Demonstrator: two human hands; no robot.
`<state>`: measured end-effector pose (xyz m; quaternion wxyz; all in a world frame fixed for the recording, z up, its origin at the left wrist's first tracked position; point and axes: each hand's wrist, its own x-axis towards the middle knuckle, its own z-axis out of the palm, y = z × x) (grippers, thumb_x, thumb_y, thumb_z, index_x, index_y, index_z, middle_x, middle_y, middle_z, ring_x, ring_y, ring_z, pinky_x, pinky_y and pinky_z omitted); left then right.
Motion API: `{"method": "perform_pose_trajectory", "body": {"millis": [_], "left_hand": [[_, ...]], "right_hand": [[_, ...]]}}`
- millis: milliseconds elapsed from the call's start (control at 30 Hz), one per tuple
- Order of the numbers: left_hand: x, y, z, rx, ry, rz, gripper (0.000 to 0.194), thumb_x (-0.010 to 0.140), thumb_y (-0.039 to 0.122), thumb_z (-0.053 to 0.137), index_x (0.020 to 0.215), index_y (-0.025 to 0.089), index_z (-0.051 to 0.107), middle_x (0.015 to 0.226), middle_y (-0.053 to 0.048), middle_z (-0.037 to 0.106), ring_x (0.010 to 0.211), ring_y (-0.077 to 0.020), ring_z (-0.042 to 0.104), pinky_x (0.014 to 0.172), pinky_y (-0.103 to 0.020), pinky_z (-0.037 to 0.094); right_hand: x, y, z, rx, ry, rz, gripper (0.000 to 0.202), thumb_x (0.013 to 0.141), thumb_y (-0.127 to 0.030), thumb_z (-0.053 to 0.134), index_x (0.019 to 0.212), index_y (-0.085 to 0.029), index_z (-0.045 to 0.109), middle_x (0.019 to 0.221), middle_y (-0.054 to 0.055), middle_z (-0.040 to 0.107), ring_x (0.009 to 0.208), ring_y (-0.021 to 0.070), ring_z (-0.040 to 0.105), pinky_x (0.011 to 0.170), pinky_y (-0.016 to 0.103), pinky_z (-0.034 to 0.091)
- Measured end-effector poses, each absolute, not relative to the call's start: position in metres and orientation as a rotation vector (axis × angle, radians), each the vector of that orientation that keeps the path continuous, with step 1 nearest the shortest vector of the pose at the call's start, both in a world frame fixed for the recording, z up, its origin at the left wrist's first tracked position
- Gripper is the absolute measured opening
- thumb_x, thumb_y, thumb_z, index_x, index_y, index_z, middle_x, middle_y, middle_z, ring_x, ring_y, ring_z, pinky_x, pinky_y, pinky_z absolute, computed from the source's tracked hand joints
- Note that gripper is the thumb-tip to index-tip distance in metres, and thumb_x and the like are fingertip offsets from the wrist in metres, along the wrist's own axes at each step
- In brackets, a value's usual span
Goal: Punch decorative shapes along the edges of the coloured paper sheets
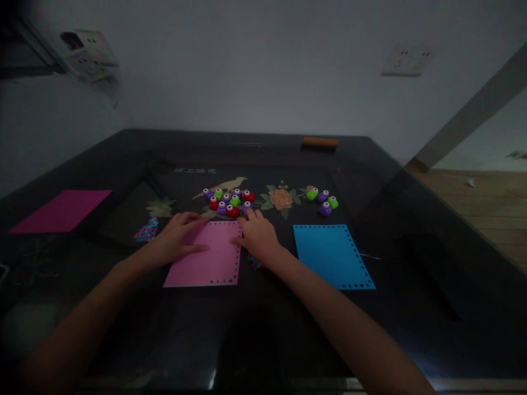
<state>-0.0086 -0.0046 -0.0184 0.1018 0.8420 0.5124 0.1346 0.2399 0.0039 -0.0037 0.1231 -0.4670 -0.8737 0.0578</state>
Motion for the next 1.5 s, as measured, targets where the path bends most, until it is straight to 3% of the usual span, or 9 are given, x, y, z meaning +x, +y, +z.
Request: {"method": "perform_pose_trajectory", "body": {"millis": [400, 567, 700, 833, 1000, 1300, 1500], "left_hand": [[-0.003, -0.006, -0.01, 2.54, 1.467, 0.496, 0.056, 0.067, 0.051, 0.07, 0.11, 0.018, 0.055, 0.117, -0.011, 0.048, 0.112, -0.03, 0.043, 0.097, -0.046, 0.036], [0.0, -0.008, -0.002, 2.461, 1.481, 0.555, 0.038, 0.074, 0.038, 0.065, 0.106, 0.02, 0.055, 0.11, -0.007, 0.052, 0.105, -0.0262, 0.05, 0.092, -0.042, 0.041], [-0.001, -0.008, 0.005, 2.254, 1.555, 0.732, 0.032, 0.079, 0.028, 0.058, 0.11, 0.02, 0.055, 0.098, -0.005, 0.06, 0.093, -0.022, 0.058, 0.084, -0.037, 0.046], [0.002, -0.01, 0.014, 1.915, 1.675, 0.897, 0.036, 0.072, 0.032, 0.065, 0.105, 0.019, 0.06, 0.086, -0.003, 0.063, 0.078, -0.0201, 0.061, 0.069, -0.032, 0.049], [0.006, -0.014, 0.019, 1.391, 1.573, 1.038, 0.044, 0.065, 0.037, 0.071, 0.104, 0.017, 0.061, 0.081, -0.003, 0.064, 0.065, -0.0177, 0.062, 0.053, -0.027, 0.049], [0.01, -0.015, 0.008, 1.154, 1.315, 0.909, 0.038, 0.071, 0.038, 0.068, 0.101, 0.014, 0.063, 0.091, -0.013, 0.071, 0.074, -0.0239, 0.068, 0.06, -0.033, 0.057], [0.015, -0.026, 0.006, 1.082, 1.156, 0.713, 0.041, 0.07, 0.037, 0.071, 0.105, 0.017, 0.063, 0.094, -0.011, 0.072, 0.082, -0.027, 0.069, 0.07, -0.037, 0.058]], "right_hand": [[0.239, 0.0, 0.0, -1.392, -2.436, 0.246, 0.042, 0.071, -0.036, 0.073, 0.104, -0.016, 0.055, 0.106, 0.011, 0.058, 0.102, 0.0279, 0.052, 0.08, 0.04, 0.047], [0.238, 0.001, -0.005, -1.396, -2.345, 0.339, 0.035, 0.07, -0.031, 0.073, 0.097, -0.017, 0.054, 0.106, 0.011, 0.056, 0.1, 0.0264, 0.052, 0.076, 0.037, 0.046], [0.238, 0.004, -0.008, -1.357, -2.223, 0.494, 0.021, 0.071, -0.018, 0.068, 0.088, -0.016, 0.056, 0.093, 0.007, 0.058, 0.091, 0.0216, 0.053, 0.074, 0.032, 0.042], [0.237, 0.006, -0.004, -1.321, -2.016, 0.825, 0.011, 0.073, -0.017, 0.063, 0.079, -0.017, 0.055, 0.072, 0.001, 0.057, 0.068, 0.0155, 0.053, 0.061, 0.028, 0.039], [0.238, 0.008, 0.003, -1.2, -1.764, 1.146, 0.011, 0.071, -0.016, 0.064, 0.072, -0.017, 0.053, 0.06, -0.003, 0.055, 0.059, 0.0128, 0.053, 0.06, 0.027, 0.04], [0.252, 0.016, 0.026, -1.171, -1.581, 1.318, 0.012, 0.069, -0.019, 0.067, 0.069, -0.018, 0.054, 0.06, -0.003, 0.056, 0.058, 0.0111, 0.053, 0.059, 0.028, 0.042], [0.269, 0.022, 0.038, -1.147, -1.551, 1.303, 0.019, 0.066, -0.029, 0.07, 0.072, -0.018, 0.056, 0.06, -0.003, 0.056, 0.057, 0.0105, 0.052, 0.055, 0.026, 0.041]]}}
